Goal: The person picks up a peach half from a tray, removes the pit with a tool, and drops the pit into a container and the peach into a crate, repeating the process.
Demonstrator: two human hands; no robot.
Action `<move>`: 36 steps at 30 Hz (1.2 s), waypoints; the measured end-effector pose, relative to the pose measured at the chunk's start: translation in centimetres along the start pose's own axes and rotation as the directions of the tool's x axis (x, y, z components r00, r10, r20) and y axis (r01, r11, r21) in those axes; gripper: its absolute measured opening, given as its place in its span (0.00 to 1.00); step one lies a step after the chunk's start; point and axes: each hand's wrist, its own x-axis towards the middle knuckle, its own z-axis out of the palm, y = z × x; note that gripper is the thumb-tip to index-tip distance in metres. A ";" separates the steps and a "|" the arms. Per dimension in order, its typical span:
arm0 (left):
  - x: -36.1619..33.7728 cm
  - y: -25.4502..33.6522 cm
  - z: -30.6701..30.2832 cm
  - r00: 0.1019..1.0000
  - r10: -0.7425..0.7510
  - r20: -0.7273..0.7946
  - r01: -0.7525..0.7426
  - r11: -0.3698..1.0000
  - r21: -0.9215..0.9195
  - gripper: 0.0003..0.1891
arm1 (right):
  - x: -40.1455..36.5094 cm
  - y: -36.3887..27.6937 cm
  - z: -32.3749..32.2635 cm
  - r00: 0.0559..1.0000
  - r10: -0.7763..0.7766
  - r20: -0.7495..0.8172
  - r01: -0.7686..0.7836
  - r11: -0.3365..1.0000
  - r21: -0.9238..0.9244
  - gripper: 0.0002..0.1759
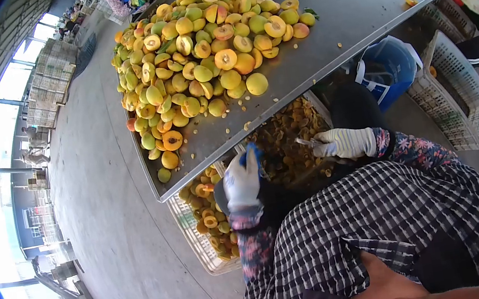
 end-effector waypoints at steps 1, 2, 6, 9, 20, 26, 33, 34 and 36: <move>-0.8 -0.4 -1.8 0.989 -0.151 0.004 0.145 0.961 0.235 0.22 | -0.1 0.2 -0.1 1.000 0.023 -0.008 -0.023 0.999 -0.040 0.20; -1.4 -1.8 -3.6 0.960 -0.281 0.004 0.268 0.918 0.292 0.22 | -0.3 0.5 -0.1 0.999 0.045 -0.019 -0.047 0.995 -0.083 0.20; -1.1 -6.1 -6.7 0.988 -0.034 -0.152 0.102 0.877 0.469 0.20 | -0.3 0.4 0.0 0.999 0.035 -0.002 -0.035 0.987 -0.157 0.22; 4.7 -4.4 -4.5 0.975 0.184 -0.122 -0.138 0.940 0.312 0.23 | 1.1 1.3 -0.4 0.991 -0.131 0.014 0.130 0.951 -0.279 0.25; 19.4 4.7 11.3 0.978 0.084 0.190 -0.154 0.907 0.391 0.31 | 1.4 2.4 -1.1 0.976 -0.216 0.002 0.209 0.944 -0.256 0.24; 16.8 1.6 8.7 0.918 0.004 0.397 0.389 0.196 -0.900 0.17 | 0.0 1.1 -0.4 0.952 -0.256 -0.167 0.272 0.959 0.078 0.19; 7.5 2.7 4.2 0.880 0.154 0.449 0.470 -0.151 -0.870 0.26 | 2.4 -2.5 0.1 0.778 -0.565 -0.275 0.389 0.777 -0.495 0.19; 6.6 3.1 4.6 0.891 0.130 0.434 0.452 -0.166 -0.877 0.28 | 2.8 -2.7 0.5 0.753 -0.601 -0.268 0.375 0.727 -0.575 0.18; 5.4 3.6 5.5 0.974 0.156 0.162 0.133 0.182 -0.974 0.19 | 3.8 -3.0 0.9 0.695 -0.677 -0.243 0.332 0.601 -0.727 0.18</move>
